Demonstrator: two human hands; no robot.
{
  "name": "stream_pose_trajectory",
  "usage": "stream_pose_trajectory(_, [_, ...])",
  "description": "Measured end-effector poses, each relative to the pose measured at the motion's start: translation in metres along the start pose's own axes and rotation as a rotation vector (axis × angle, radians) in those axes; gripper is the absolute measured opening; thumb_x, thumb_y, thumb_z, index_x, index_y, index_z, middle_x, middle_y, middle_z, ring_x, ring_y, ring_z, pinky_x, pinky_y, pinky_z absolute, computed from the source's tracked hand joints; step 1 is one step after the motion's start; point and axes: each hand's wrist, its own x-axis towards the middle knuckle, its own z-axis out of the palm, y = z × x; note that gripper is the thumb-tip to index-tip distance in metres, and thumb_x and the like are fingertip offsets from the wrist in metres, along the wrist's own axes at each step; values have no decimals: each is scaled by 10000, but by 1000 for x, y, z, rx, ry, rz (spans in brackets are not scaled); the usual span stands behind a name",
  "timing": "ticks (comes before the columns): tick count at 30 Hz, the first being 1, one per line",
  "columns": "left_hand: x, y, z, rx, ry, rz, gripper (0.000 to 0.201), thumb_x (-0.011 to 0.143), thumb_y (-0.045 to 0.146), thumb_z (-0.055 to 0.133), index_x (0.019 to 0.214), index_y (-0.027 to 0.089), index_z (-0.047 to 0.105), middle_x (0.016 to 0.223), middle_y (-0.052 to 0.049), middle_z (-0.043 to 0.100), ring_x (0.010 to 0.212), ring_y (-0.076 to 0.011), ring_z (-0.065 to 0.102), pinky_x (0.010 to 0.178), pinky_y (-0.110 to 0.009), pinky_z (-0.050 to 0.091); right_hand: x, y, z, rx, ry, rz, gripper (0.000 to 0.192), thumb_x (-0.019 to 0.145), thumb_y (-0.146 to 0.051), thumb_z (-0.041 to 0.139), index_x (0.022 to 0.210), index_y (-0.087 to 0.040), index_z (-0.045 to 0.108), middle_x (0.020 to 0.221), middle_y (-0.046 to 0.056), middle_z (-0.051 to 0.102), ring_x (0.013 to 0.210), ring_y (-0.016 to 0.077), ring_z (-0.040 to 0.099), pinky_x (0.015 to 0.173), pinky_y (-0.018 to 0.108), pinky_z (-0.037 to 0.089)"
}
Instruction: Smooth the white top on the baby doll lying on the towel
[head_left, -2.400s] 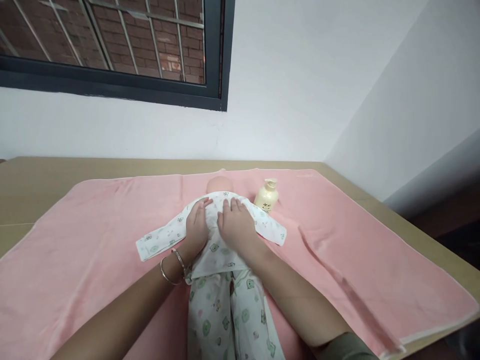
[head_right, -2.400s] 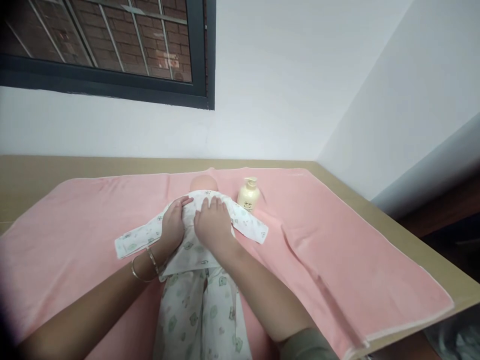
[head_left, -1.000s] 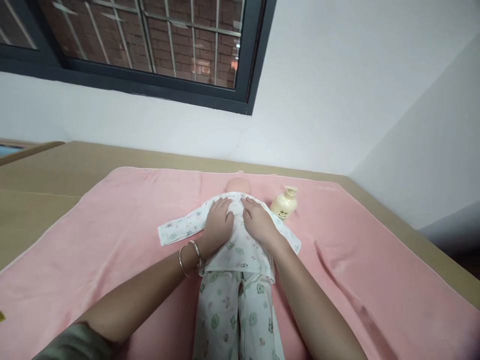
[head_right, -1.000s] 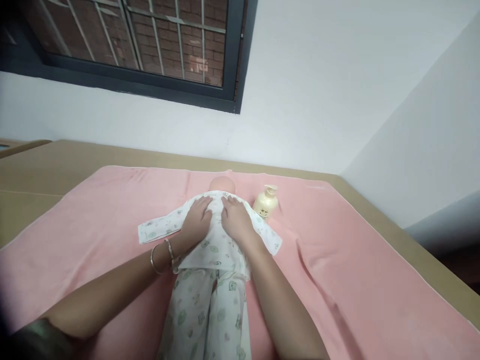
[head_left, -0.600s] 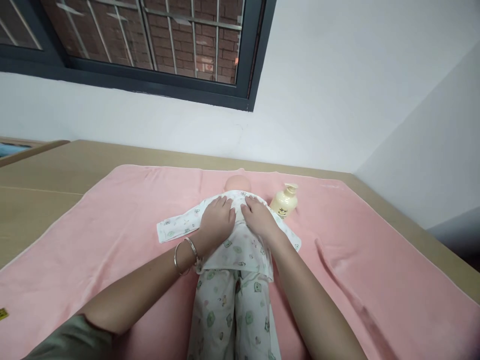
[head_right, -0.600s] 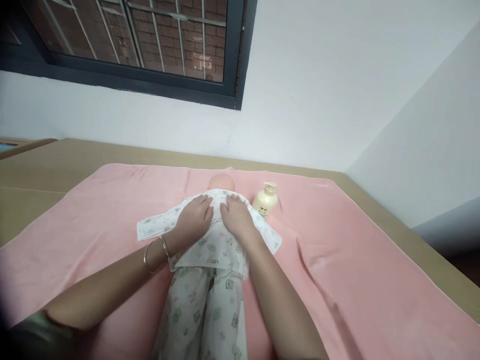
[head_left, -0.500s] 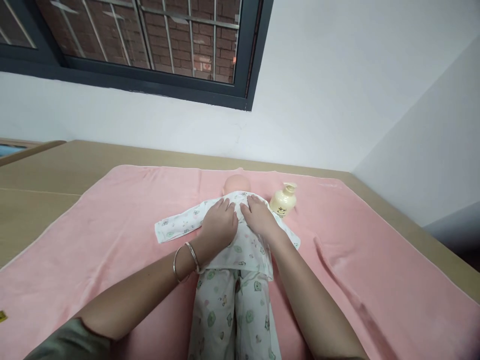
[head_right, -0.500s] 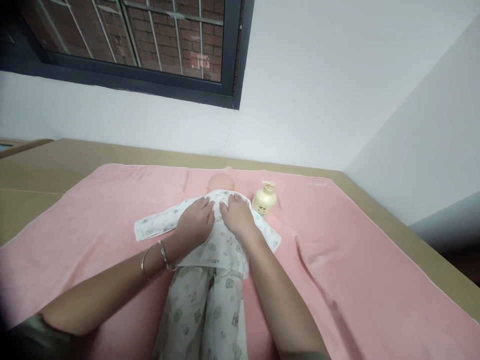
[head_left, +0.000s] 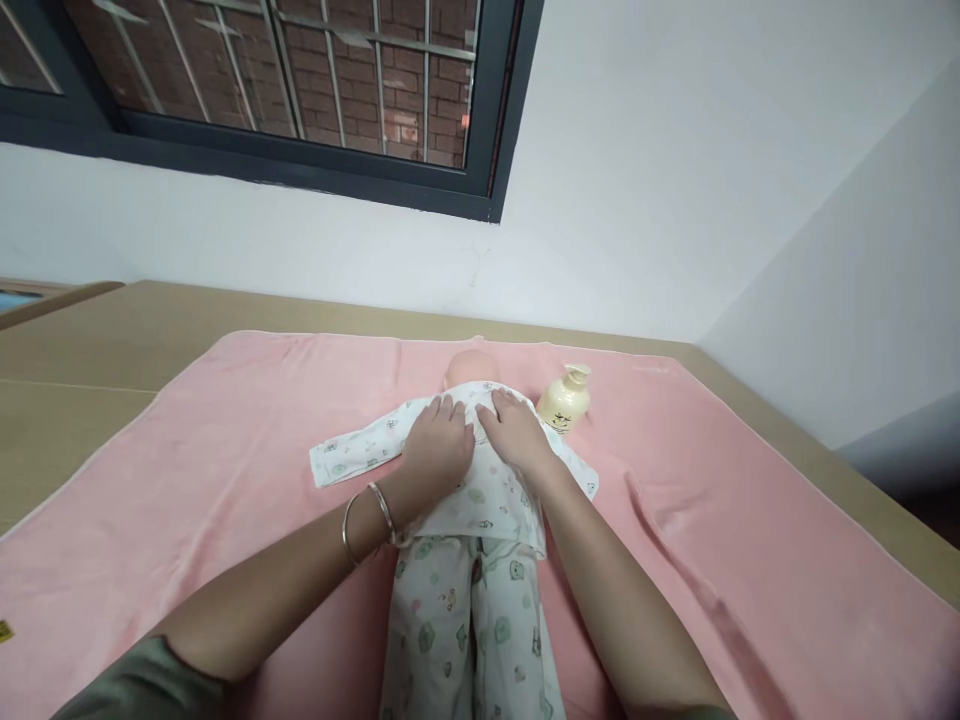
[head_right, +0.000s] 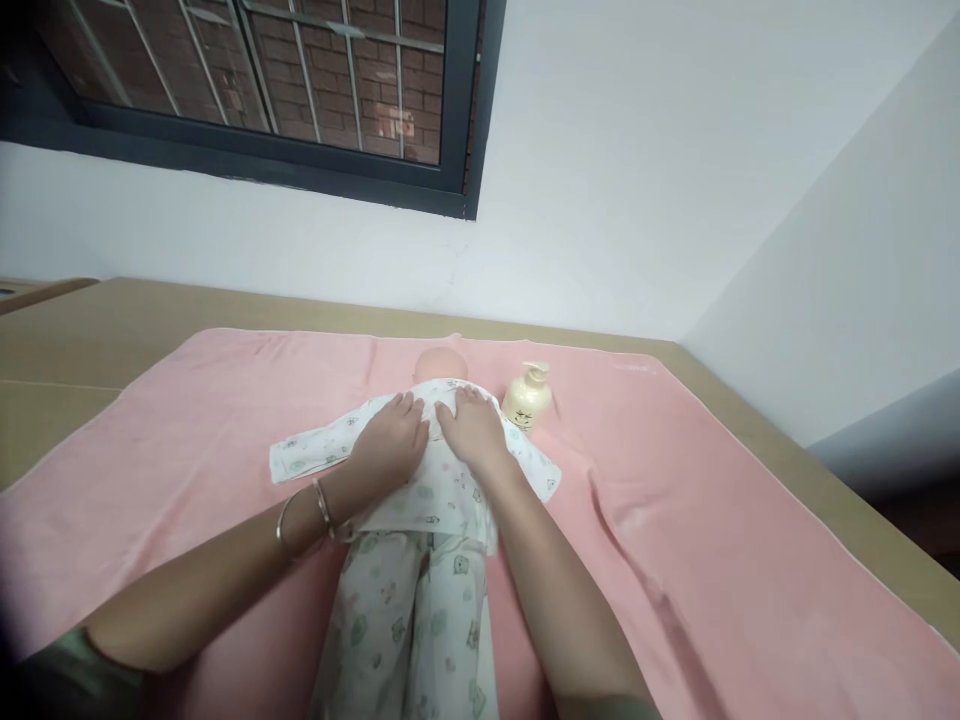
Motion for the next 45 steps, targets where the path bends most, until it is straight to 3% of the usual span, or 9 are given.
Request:
stream_pose_trajectory(4, [-7,10,0,-39,-12,45,438,972,239,372,1291,48,604,1371,-263,621,1398,-371,502,1151,-574,388,5,8,0,-7,-10,20,582,1059,-431,327,1473,-51,481,1568,198,457,1481,283,392,1211,426,280])
stream_pose_trajectory(8, [8,-8,-8,-135,-82,-22,410,972,289,388,1217,78,639,1348,-249,642,1362,-352,535,1162,-559,380,-6,-14,6,-105,14,45,561,1053,-346,317,1489,-21,459,1559,229,453,1479,343,377,1215,509,240])
stream_pose_trajectory(15, [29,-31,-16,-123,-149,-75,341,966,305,351,955,165,662,1008,-165,730,999,-302,673,950,-472,527,-20,-36,9,-78,67,-16,499,1015,-233,335,1429,-45,540,1473,202,562,1428,330,441,1181,453,308])
stream_pose_trajectory(19, [22,-24,-9,-61,-107,-49,402,982,312,341,1127,109,656,1157,-209,711,1138,-335,642,1028,-510,490,-10,-19,7,-10,65,8,468,1009,-270,363,1382,-108,595,1440,158,604,1392,296,488,1158,415,342])
stream_pose_trajectory(25, [3,-3,0,49,-4,39,455,968,248,360,1289,31,598,1315,-274,638,1294,-370,567,1123,-560,420,3,0,12,-7,103,55,519,1023,-339,364,1418,-64,561,1495,199,544,1438,284,446,1200,428,284])
stream_pose_trajectory(28, [4,-2,-2,0,-21,45,447,950,221,373,1284,39,608,1327,-265,639,1325,-366,549,1150,-562,396,0,-6,11,-52,86,56,524,1036,-336,342,1434,-63,545,1517,202,519,1447,298,436,1208,449,275])
stream_pose_trajectory(32, [20,-21,-7,-134,-113,-80,411,961,288,392,1253,119,627,1359,-195,648,1316,-329,563,1143,-542,412,-15,-27,10,-171,70,56,543,1043,-306,321,1467,-9,486,1521,244,496,1443,351,430,1201,510,288])
stream_pose_trajectory(37, [29,-32,-11,-158,-167,-107,375,989,324,342,1097,156,659,1191,-165,716,1160,-305,642,1054,-506,486,-31,-45,11,-205,25,-72,557,1021,-258,356,1492,26,441,1523,288,464,1455,363,411,1201,508,305])
stream_pose_trajectory(45, [-4,5,-4,21,-36,84,439,954,202,362,1303,48,580,1388,-270,598,1370,-378,502,1129,-580,406,-1,-2,1,-63,28,0,469,1058,-264,286,1372,-98,593,1498,180,545,1418,271,475,1182,416,337])
